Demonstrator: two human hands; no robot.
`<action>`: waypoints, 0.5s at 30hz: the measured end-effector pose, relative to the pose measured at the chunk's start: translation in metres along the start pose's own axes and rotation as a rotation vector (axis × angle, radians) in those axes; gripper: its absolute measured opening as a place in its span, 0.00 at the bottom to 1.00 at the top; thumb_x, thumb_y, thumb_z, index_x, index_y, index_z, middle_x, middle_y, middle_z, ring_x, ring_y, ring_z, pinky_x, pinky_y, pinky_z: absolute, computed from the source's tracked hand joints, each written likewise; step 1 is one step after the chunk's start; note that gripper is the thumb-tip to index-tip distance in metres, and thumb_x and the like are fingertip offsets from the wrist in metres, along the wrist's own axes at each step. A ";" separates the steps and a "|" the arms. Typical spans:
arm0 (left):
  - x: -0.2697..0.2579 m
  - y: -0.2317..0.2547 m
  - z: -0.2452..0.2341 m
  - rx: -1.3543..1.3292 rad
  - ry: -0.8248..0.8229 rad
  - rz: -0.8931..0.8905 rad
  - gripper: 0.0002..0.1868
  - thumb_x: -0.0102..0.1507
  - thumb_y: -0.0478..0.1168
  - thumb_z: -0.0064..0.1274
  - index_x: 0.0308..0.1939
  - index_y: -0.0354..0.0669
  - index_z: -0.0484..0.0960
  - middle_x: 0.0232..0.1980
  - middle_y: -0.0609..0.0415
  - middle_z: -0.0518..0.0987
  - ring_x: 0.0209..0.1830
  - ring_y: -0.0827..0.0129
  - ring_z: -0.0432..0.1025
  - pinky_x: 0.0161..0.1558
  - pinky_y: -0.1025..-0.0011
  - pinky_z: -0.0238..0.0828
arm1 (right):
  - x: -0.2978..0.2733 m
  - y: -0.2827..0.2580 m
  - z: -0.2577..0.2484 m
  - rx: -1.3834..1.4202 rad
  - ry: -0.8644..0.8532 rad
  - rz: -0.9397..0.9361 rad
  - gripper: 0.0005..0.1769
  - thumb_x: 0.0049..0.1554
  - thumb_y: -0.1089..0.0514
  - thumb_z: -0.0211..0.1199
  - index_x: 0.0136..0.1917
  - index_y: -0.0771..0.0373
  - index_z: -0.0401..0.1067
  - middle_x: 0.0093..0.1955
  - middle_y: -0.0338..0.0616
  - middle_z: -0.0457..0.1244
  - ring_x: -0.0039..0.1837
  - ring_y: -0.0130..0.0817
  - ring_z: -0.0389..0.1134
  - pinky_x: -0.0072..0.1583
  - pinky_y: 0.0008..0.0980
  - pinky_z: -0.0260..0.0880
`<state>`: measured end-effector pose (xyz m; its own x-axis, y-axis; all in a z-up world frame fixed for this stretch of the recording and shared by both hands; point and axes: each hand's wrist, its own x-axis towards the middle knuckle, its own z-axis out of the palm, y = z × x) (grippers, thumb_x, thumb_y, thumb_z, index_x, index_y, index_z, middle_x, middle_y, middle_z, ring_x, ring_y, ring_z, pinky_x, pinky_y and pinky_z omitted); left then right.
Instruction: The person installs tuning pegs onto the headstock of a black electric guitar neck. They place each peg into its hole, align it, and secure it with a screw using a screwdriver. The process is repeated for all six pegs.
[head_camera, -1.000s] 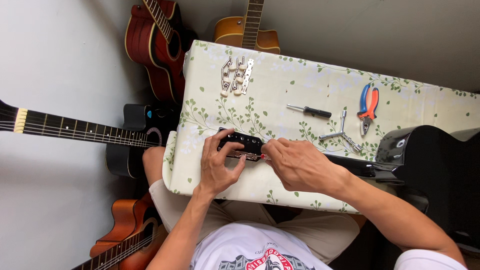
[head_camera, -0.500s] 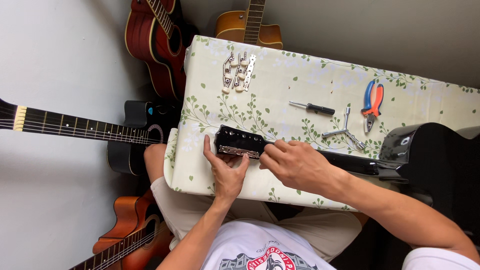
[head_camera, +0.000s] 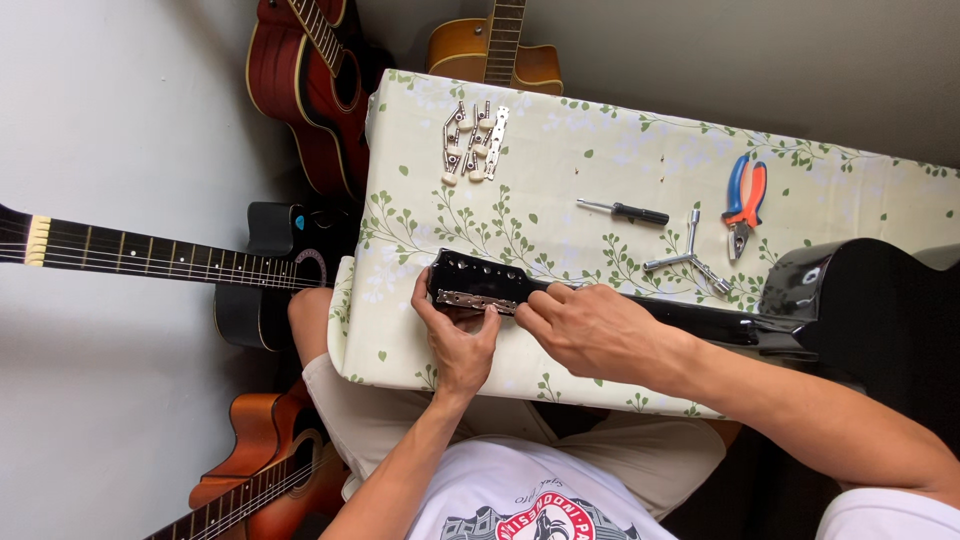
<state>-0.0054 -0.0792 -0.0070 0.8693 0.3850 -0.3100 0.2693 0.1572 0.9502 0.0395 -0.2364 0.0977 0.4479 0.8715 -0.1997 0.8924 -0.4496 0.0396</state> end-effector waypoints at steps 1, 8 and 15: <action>-0.001 0.000 0.000 0.001 0.000 0.000 0.49 0.49 0.28 0.57 0.70 0.48 0.48 0.57 0.38 0.66 0.44 0.55 0.74 0.44 0.70 0.80 | -0.001 0.000 0.003 0.001 0.000 0.000 0.07 0.53 0.59 0.48 0.44 0.61 0.65 0.32 0.40 0.57 0.34 0.37 0.63 0.33 0.33 0.68; 0.000 0.001 -0.001 0.019 -0.003 0.042 0.47 0.50 0.28 0.56 0.69 0.44 0.47 0.59 0.36 0.63 0.43 0.52 0.74 0.43 0.68 0.79 | 0.009 0.004 -0.028 0.332 -0.107 0.259 0.07 0.59 0.56 0.45 0.43 0.60 0.62 0.27 0.40 0.58 0.29 0.43 0.66 0.33 0.41 0.69; -0.001 0.002 -0.001 0.011 -0.008 0.073 0.48 0.50 0.28 0.56 0.69 0.42 0.47 0.58 0.35 0.63 0.43 0.53 0.73 0.43 0.68 0.79 | -0.002 0.018 -0.002 -0.113 0.149 -0.077 0.06 0.56 0.63 0.47 0.43 0.58 0.65 0.35 0.39 0.56 0.38 0.35 0.62 0.33 0.31 0.68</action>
<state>-0.0063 -0.0788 -0.0051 0.8899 0.3882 -0.2395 0.2095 0.1184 0.9706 0.0549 -0.2457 0.1008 0.3742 0.9255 -0.0591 0.9209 -0.3633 0.1409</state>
